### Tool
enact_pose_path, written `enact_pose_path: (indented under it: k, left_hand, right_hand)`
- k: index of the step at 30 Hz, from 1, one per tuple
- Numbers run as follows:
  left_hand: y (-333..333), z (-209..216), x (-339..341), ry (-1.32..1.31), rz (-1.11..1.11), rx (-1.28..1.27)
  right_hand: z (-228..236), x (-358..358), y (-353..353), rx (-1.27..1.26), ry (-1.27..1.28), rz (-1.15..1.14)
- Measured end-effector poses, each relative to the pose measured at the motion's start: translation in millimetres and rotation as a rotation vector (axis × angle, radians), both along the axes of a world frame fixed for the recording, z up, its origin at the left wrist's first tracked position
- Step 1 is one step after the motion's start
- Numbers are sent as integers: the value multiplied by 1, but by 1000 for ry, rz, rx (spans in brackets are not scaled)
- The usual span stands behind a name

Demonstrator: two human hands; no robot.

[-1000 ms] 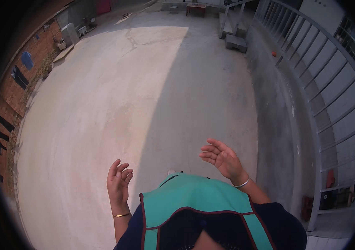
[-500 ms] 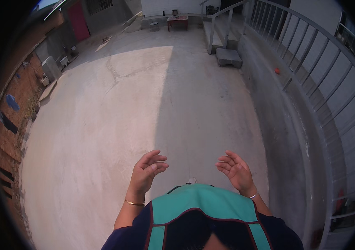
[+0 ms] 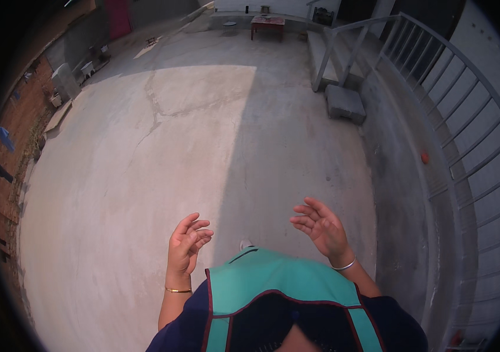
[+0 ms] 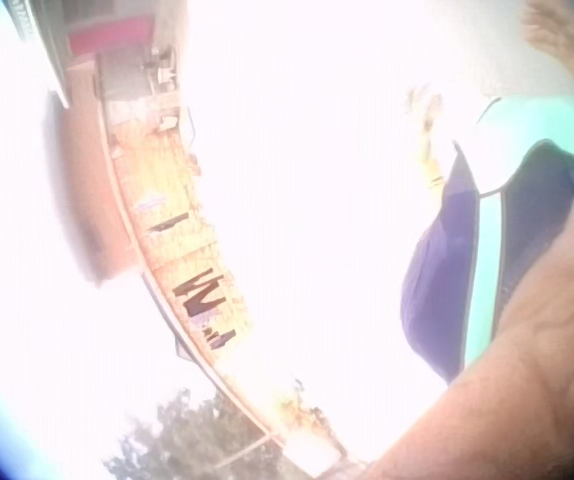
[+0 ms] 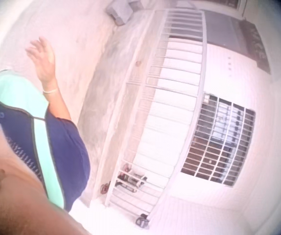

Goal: The person uses chopsticks to separate and stir a large tray of noodles in a kitchen, and also rolls up a woven mat in an outdoor courtyard.

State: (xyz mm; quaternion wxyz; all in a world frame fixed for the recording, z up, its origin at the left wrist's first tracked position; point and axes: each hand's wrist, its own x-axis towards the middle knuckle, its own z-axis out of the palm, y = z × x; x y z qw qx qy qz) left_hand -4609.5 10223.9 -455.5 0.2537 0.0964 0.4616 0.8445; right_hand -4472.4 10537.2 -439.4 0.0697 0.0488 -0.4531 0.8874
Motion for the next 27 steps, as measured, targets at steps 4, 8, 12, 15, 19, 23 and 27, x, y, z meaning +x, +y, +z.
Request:
enact_pose_path:
  k: [4, 8, 12, 15, 19, 23, 27]
  left_hand:
    - [103, 27, -148, 47, -149, -21]
    - [210, 44, -273, 127, -357, -16]
    - [307, 27, -386, 120, -410, 63]
    - [353, 12, -473, 72, -332, 13]
    - [395, 22, -577, 65, -221, 12]
    - [428, 11, -687, 45, -80, 57]
    - [476, -19, -818, -10, -28, 85]
  right_hand:
    - [14, -96, 72, 14, -42, -102]
    - [5, -192, 146, -35, 0, -259]
    - [-22, -302, 226, -49, -31, -317]
    - [-24, -409, 295, -33, -10, -237]
    - [12, -564, 372, 5, 59, -72]
    - [29, -707, 430, 61, 133, 61]
    - [7, -829, 487, 67, 143, 24]
